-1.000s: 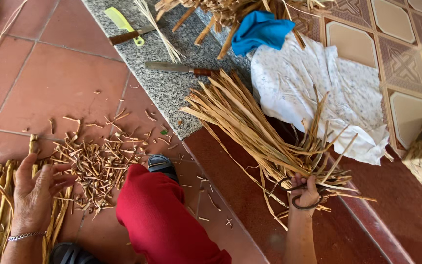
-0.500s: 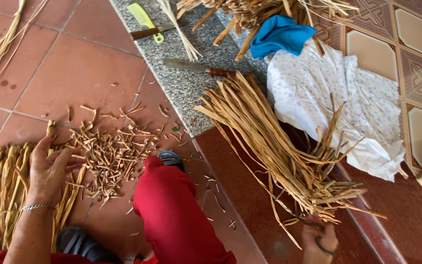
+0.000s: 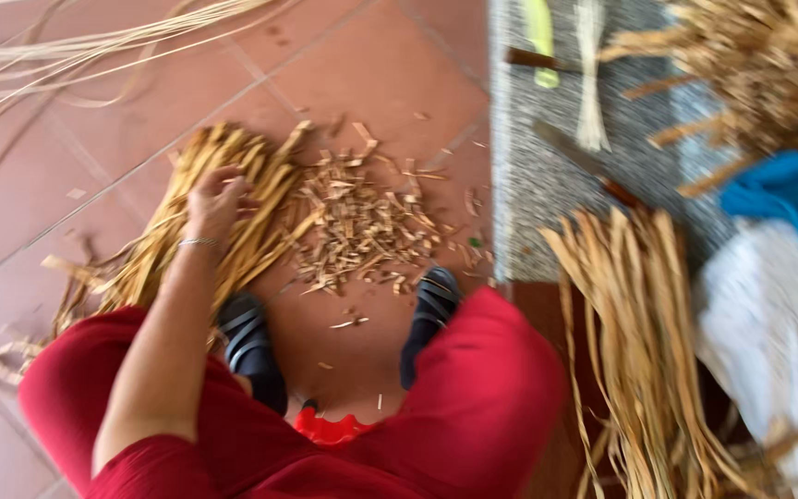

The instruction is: The person sits on a tiled floor and uses shears to trim and split dried plant strips into smaller pieces. The person repeatedly picks up strips, cuts them, and places the trimmed pieces into a pile on the floor.

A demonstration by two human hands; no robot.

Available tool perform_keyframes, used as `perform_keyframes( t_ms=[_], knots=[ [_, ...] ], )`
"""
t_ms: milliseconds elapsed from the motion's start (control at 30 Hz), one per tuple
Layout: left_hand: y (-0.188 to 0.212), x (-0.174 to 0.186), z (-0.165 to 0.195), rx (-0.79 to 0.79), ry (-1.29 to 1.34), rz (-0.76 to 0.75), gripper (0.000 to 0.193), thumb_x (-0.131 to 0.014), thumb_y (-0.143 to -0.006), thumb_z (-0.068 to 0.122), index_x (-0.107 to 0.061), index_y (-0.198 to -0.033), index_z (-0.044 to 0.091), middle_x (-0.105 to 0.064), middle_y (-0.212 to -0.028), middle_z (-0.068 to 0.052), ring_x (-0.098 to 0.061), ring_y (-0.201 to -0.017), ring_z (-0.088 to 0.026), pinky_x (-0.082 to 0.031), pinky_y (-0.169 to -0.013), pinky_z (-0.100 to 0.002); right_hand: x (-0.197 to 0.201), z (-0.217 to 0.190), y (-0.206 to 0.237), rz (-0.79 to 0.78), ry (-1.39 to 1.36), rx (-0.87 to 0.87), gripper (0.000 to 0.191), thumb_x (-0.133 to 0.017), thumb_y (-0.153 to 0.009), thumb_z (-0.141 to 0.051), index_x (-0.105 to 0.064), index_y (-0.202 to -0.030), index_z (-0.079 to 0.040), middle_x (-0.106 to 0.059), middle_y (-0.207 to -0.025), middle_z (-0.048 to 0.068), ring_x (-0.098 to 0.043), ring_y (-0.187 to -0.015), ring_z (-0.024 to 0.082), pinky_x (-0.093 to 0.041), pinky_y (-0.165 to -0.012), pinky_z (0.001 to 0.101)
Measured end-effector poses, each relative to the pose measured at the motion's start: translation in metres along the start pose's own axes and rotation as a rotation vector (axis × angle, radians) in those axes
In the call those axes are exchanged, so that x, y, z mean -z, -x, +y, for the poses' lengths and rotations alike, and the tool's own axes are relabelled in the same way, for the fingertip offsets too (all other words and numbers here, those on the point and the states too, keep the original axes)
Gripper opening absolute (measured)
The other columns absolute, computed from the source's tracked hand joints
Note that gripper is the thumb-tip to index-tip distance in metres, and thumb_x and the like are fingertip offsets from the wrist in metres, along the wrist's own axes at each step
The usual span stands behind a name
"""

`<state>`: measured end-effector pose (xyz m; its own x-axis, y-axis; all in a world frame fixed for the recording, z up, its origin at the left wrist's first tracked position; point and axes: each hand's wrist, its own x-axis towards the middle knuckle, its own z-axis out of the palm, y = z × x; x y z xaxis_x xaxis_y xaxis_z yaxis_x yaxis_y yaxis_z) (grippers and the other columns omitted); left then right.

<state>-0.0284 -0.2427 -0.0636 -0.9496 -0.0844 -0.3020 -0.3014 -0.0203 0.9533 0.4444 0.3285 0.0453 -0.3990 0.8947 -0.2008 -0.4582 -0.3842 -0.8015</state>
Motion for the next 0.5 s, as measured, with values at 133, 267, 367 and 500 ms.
perform_keyframes(
  t_ms=[133,267,367,500],
  knots=[
    [0.0,0.023,-0.039,0.095,0.085,0.157,0.024,-0.061,-0.102,0.014,-0.068,-0.12,0.0,-0.074,-0.095,-0.009,-0.071,-0.073,-0.016,-0.058,-0.061,-0.028,-0.128,0.046,0.004,-0.409,0.123,-0.282,0.047,-0.047,-0.115,-0.044,-0.053,-0.145,-0.009,-0.062,-0.103,0.017,-0.054,-0.077,0.021,-0.045,-0.068,0.0382],
    [-0.009,0.036,-0.097,0.084,-0.409,0.181,0.019,-0.072,-0.093,0.018,-0.081,-0.092,0.002,-0.075,-0.077,-0.012,-0.074,-0.07,-0.022,-0.056,-0.064,-0.035,-0.234,0.122,0.035,-0.783,0.249,-0.641,0.051,-0.048,-0.115,-0.048,-0.053,-0.15,-0.011,-0.06,-0.101,0.017,-0.051,-0.071,0.019,-0.041,-0.062,0.037],
    [-0.008,0.042,-0.138,-0.092,-0.864,0.112,0.022,-0.075,-0.085,0.026,-0.083,-0.087,0.006,-0.074,-0.082,-0.02,-0.071,-0.079,-0.039,-0.058,-0.076,-0.048,-0.288,0.177,0.06,-0.97,0.316,-0.774,0.04,-0.05,-0.116,-0.032,-0.053,-0.147,-0.007,-0.062,-0.099,0.016,-0.056,-0.076,0.02,-0.047,-0.066,0.0373],
    [0.009,0.043,-0.181,-0.11,-1.234,0.233,0.026,-0.075,-0.085,0.019,-0.071,-0.106,0.005,-0.072,-0.11,-0.019,-0.062,-0.11,-0.042,-0.053,-0.091,-0.05,-0.32,0.223,0.088,-0.99,0.64,-0.765,0.04,-0.054,-0.105,-0.021,-0.057,-0.141,-0.005,-0.064,-0.092,0.014,-0.058,-0.067,0.017,-0.05,-0.057,0.0331]
  ],
)
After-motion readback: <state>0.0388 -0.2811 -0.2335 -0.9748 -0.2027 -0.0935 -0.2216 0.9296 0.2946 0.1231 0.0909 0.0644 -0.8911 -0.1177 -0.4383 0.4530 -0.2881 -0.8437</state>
